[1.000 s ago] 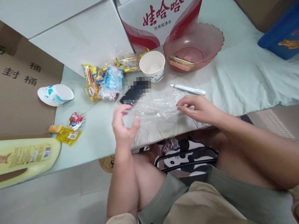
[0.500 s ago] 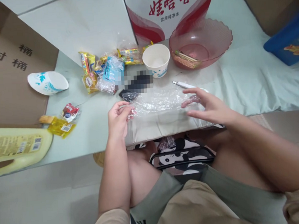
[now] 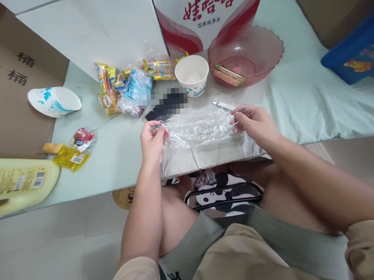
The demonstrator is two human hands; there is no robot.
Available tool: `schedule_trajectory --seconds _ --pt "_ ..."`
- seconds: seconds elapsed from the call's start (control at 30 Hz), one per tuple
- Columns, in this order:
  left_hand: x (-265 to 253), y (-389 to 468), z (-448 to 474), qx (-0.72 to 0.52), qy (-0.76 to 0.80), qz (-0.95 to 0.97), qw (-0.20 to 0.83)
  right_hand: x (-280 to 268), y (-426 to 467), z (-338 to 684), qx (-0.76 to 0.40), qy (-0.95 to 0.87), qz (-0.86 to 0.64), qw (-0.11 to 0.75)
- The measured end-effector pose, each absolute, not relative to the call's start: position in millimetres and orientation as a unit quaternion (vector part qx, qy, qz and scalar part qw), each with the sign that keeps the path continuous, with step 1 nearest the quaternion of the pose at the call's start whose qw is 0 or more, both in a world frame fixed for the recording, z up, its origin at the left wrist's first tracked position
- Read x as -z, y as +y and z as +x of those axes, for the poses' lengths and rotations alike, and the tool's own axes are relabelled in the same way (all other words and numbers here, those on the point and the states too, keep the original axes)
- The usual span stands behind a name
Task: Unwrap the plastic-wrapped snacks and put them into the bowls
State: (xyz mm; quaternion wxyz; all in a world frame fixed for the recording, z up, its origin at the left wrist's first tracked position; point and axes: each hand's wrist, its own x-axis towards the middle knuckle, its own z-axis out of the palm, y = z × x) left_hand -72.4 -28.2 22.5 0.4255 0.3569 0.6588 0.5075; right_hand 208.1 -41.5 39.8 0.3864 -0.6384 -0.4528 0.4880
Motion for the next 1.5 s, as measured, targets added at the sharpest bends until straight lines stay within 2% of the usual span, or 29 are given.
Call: schedule_trajectory --seconds 0.1,0.33,0.5,0.63,0.8,0.97,1.07,1.2,1.3,1.33,1.4,1.5 --pt "-16.3 -32.4 -75.4 -0.470 0.685 0.382 0.404 -35.3 -38.4 208.0 -0.470 -0.473 -0.666 0.334" --pt "-12.2 -36.6 -86.9 -0.294 0.769 0.537 0.182 -20.7 -38.8 209.5 -0.290 -0.624 -0.690 0.226" --pt "-10.8 -37.2 -83.2 -0.335 0.745 0.561 0.134 -13.4 -47.1 204.3 -0.119 -0.727 -0.640 0.219" --pt "-4.0 -41.7 -83.4 -0.347 0.708 0.600 0.137 -14.9 -65.9 199.0 -0.069 -0.801 -0.570 0.168" --pt "-3.8 -48.0 -80.1 -0.312 0.701 0.615 0.181 -21.4 -91.1 202.5 -0.141 -0.851 -0.498 0.090" --pt "-6.2 -41.6 -67.9 -0.344 0.584 0.685 0.268 -23.3 -69.0 201.1 -0.230 -0.828 -0.471 0.198" --pt "-7.5 -38.8 -56.5 -0.384 0.502 0.710 0.309 -21.2 -49.1 195.4 -0.285 -0.811 -0.467 0.206" --pt "-13.1 -43.2 -46.6 -0.444 0.519 0.673 0.283 -26.7 -43.2 192.4 -0.398 -0.790 -0.428 0.188" --pt "-19.4 -46.5 -45.8 -0.512 0.548 0.601 0.276 -32.7 -47.5 192.6 -0.467 -0.724 -0.439 0.253" --pt "-21.4 -46.8 -45.5 -0.536 0.553 0.559 0.307 -33.8 -48.4 192.2 -0.489 -0.693 -0.449 0.282" --pt "-24.9 -46.3 -42.8 -0.541 0.552 0.463 0.434 -34.9 -48.5 190.3 -0.527 -0.626 -0.464 0.338" --pt "-27.8 -44.8 -33.0 -0.428 0.512 0.350 0.658 -35.1 -45.4 186.2 -0.561 -0.548 -0.476 0.398"
